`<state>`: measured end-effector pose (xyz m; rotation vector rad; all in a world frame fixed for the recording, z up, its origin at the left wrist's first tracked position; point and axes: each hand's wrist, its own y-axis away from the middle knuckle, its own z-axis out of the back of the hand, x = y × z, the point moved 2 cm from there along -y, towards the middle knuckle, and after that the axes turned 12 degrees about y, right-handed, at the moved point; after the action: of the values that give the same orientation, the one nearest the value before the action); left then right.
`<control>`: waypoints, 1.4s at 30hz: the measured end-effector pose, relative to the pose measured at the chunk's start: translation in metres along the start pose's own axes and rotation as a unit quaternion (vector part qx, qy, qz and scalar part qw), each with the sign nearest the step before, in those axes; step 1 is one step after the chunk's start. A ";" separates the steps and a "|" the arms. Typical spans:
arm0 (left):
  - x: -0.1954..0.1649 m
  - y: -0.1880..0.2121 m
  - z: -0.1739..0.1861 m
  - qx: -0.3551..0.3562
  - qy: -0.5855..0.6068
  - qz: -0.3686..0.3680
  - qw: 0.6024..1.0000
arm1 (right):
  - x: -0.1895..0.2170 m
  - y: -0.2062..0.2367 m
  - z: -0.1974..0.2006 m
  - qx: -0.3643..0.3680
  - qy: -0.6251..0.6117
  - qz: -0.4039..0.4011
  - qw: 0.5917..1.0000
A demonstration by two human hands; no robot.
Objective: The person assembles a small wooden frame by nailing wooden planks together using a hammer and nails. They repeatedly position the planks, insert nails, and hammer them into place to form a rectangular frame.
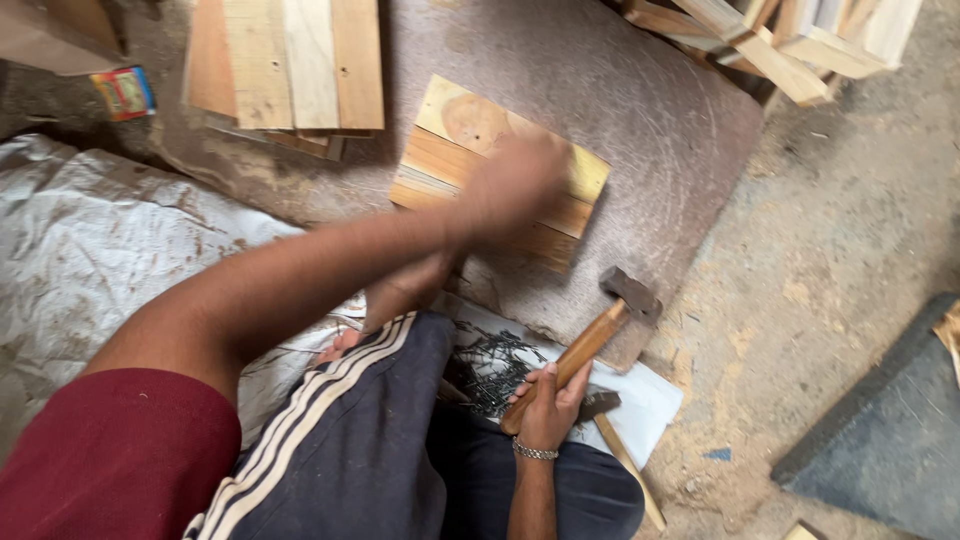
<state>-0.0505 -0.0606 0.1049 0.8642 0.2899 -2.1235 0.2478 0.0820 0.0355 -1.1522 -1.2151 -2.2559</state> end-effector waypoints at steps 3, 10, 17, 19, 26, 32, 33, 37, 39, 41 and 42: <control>-0.009 0.080 -0.026 0.090 0.008 0.134 0.987 | -0.003 -0.001 -0.003 -0.007 0.010 0.022 1.000; 0.074 0.138 -0.124 0.084 -0.094 0.277 0.952 | -0.006 0.002 -0.004 0.020 0.005 0.049 0.999; 0.070 0.148 -0.131 0.000 -0.141 0.242 0.960 | -0.004 0.002 -0.004 0.007 0.015 0.049 0.999; 0.072 0.148 -0.136 0.001 -0.158 0.228 0.961 | -0.006 0.000 -0.005 0.008 0.019 0.043 0.999; 0.081 0.140 -0.137 -0.006 -0.105 0.271 0.957 | -0.002 0.000 -0.001 -0.113 0.174 0.128 0.970; 0.008 0.121 -0.144 0.271 0.354 -0.120 0.887 | 0.097 -0.039 -0.018 -0.192 0.300 0.435 0.827; 0.003 0.115 -0.141 0.214 0.425 -0.137 0.869 | 0.118 -0.057 -0.028 -0.162 0.286 0.427 0.842; 0.001 0.105 -0.139 0.287 0.498 0.020 0.818 | 0.196 -0.140 -0.090 -0.033 0.460 0.402 0.791; 0.004 0.104 -0.130 0.265 0.554 0.082 0.785 | 0.217 -0.166 -0.114 0.025 0.562 0.404 0.721; 0.003 0.104 -0.118 0.235 0.591 0.080 0.768 | 0.229 -0.182 -0.128 0.094 0.615 0.341 0.705; 0.003 0.103 -0.113 0.220 0.608 0.079 0.759 | 0.232 -0.186 -0.129 0.115 0.596 0.310 0.731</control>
<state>0.0803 -0.0760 0.0284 2.3924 0.3325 -1.1662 -0.0734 0.1053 0.0764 0.1424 -0.4035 -1.6242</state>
